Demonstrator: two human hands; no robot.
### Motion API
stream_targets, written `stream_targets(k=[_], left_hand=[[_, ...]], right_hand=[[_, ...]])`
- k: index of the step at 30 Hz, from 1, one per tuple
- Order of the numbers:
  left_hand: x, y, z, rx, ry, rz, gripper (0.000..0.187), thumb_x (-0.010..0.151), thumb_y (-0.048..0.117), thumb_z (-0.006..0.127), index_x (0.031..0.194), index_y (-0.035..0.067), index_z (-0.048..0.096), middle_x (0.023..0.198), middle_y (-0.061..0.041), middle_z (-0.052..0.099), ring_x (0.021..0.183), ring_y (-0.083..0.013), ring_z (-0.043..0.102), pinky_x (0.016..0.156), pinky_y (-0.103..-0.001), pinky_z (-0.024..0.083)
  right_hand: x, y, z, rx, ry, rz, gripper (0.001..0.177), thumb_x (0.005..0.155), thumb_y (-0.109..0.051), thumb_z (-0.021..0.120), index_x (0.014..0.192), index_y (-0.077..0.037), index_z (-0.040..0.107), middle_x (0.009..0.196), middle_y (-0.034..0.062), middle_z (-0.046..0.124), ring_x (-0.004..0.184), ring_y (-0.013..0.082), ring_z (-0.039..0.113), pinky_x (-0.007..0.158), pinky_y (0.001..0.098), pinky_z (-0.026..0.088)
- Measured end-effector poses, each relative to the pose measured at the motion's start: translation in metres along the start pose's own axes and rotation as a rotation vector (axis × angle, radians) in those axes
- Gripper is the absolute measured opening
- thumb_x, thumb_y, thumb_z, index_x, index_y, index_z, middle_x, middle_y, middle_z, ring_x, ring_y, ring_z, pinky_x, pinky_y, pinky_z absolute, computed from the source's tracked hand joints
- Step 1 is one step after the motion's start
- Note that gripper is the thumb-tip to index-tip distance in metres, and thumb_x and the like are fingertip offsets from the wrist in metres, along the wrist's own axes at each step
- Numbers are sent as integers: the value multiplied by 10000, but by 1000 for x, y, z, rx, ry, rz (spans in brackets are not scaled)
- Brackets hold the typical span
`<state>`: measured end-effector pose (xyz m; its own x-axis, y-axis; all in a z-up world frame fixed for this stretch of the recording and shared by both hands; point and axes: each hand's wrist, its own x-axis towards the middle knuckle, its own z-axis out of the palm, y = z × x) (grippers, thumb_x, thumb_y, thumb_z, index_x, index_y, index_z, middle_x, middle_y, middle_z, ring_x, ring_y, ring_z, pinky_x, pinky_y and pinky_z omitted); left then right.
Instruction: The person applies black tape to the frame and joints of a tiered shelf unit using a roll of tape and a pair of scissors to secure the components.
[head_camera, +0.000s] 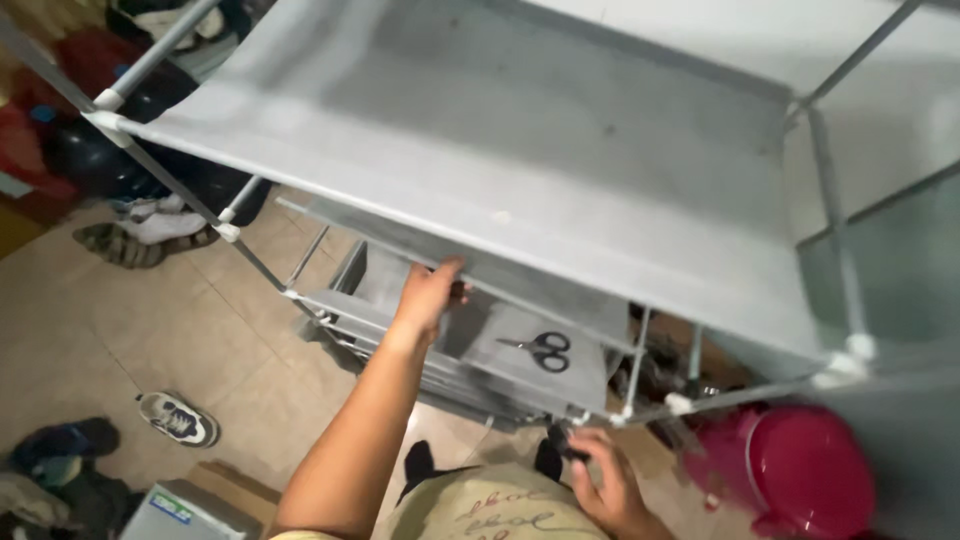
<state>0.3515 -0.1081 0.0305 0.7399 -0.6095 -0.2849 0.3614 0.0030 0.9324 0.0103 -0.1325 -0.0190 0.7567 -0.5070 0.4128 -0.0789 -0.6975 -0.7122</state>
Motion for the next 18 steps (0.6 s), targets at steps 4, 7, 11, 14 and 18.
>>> stream_targets(k=[4,7,11,14,18], left_hand=[[-17,38,-20,-254,-156,-224,387,790,280,572,912,-87,547,734,-122,585,636,-181,575,557,-302,497],[-27,56,-28,-351,-241,-259,380,812,277,563,917,-88,559,738,-122,580,642,-182,574,579,-307,515],[-40,68,-36,-380,-332,-206,357,825,245,545,915,-100,554,780,-143,600,674,-193,588,599,-316,528],[-49,73,-41,-357,-335,-248,351,825,249,528,906,-90,574,787,-146,618,677,-195,600,620,-306,536],[-47,74,-52,-350,-345,-241,351,833,246,531,881,-98,579,773,-148,615,680,-200,609,629,-302,542]], right_hand=[[69,-66,43,-105,-94,26,287,740,-86,610,1013,-42,538,1007,172,551,895,322,567,755,357,463],[113,-85,76,-192,-54,115,295,771,-89,584,1057,-56,521,1034,166,539,911,331,560,759,368,466],[162,-68,117,-363,69,193,311,803,-109,548,1100,-34,497,1059,218,537,952,387,518,793,412,425],[192,-40,138,-414,34,234,317,767,-83,540,1083,-56,525,1050,189,569,987,375,518,829,419,414],[205,-35,150,-449,-111,188,315,732,-77,579,1046,-82,565,1053,188,568,973,374,509,803,441,386]])
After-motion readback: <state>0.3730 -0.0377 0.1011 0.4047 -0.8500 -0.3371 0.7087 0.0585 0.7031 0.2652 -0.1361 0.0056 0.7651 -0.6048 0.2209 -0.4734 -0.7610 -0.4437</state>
